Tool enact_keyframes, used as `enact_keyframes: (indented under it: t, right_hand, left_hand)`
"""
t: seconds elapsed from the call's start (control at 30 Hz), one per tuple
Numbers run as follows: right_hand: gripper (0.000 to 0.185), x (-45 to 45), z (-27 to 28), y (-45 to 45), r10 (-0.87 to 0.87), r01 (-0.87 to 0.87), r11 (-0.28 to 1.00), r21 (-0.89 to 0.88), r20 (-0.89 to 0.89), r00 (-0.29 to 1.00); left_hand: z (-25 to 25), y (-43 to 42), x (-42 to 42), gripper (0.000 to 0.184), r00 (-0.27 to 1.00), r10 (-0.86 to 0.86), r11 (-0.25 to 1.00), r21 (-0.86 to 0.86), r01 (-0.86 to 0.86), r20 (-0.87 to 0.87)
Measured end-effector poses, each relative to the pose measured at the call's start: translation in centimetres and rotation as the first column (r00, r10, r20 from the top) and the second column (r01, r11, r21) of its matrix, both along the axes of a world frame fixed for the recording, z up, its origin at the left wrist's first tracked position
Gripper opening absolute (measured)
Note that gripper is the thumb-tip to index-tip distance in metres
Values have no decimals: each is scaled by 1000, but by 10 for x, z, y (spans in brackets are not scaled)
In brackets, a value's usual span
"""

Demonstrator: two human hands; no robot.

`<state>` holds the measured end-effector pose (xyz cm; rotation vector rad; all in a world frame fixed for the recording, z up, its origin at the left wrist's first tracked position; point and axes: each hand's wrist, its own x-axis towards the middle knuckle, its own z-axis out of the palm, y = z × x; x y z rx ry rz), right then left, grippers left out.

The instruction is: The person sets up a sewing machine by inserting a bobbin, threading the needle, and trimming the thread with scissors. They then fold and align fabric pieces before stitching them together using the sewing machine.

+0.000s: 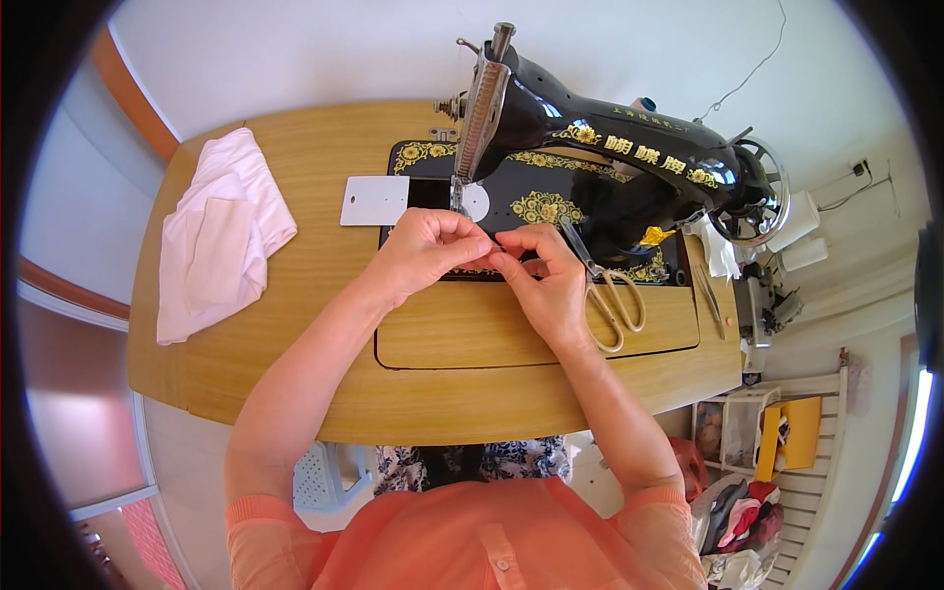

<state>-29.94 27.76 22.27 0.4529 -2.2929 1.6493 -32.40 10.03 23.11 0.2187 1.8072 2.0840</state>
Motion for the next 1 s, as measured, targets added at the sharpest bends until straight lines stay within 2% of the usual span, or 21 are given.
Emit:
enact_keyframes:
  t: [0.33, 0.73, 0.93, 1.0]
  right_hand:
    - [17, 1, 0, 1, 16, -13, 998, -55, 58, 998]
    - [15, 0, -2, 1, 12, -10, 999, -40, 60, 998]
    - [9, 5, 7, 14, -61, 68, 994, 91, -71, 996]
    - [8, 10, 12, 37, -121, 139, 970, 201, -99, 988]
  left_hand:
    - [1, 1, 1, 11, 1000, 5, 1000, 13, -5, 8]
    - [-1, 1, 0, 10, 1000, -15, 999, -40, 15, -17]
    - [-5, 1, -2, 11, 999, -38, 999, 15, 38, 2]
    - [-1, 0, -2, 10, 999, -38, 999, 12, 37, 20]
